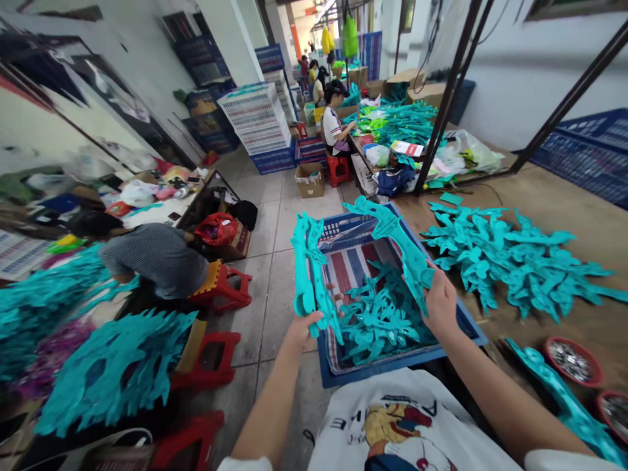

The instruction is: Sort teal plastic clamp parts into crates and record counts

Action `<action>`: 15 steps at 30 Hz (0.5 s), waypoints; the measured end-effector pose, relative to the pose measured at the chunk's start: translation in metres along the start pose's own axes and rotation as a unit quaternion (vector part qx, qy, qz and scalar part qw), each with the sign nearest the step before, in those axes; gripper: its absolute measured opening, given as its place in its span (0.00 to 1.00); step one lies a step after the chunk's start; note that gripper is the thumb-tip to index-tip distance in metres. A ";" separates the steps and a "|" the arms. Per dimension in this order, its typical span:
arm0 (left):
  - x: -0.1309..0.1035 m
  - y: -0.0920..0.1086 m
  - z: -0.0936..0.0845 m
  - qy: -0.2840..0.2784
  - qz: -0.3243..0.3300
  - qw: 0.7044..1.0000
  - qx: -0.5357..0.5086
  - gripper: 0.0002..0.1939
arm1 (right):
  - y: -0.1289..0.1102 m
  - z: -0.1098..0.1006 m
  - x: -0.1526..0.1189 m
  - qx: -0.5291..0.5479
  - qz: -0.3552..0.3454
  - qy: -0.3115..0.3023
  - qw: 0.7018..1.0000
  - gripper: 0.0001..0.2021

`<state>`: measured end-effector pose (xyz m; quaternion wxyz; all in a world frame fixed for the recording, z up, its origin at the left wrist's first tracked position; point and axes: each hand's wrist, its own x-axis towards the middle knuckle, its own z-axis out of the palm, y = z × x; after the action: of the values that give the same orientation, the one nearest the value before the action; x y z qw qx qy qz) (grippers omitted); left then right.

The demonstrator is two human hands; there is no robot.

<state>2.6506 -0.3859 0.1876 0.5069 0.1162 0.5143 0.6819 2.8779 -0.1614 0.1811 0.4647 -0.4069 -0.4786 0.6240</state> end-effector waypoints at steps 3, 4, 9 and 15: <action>0.017 -0.008 -0.010 -0.013 -0.025 0.998 0.049 0.34 | -0.010 -0.024 0.000 0.019 0.008 0.059 0.998 0.35; 0.026 -0.012 -0.012 0.004 -0.020 0.997 0.074 0.34 | -0.012 -0.031 -0.002 0.025 0.003 0.068 0.997 0.35; 0.065 -0.035 -0.003 0.112 0.060 0.965 0.230 0.38 | -0.011 -0.065 -0.015 0.059 -0.012 0.095 0.994 0.35; 0.044 -0.054 0.004 0.043 -0.030 0.987 0.154 0.36 | 0.012 -0.109 -0.030 0.025 -0.003 0.193 0.981 0.34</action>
<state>2.6639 -0.3497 0.1295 0.4807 0.1479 0.6374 0.5838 2.9864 -0.1677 0.1480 0.5605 -0.5062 -0.3655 0.5441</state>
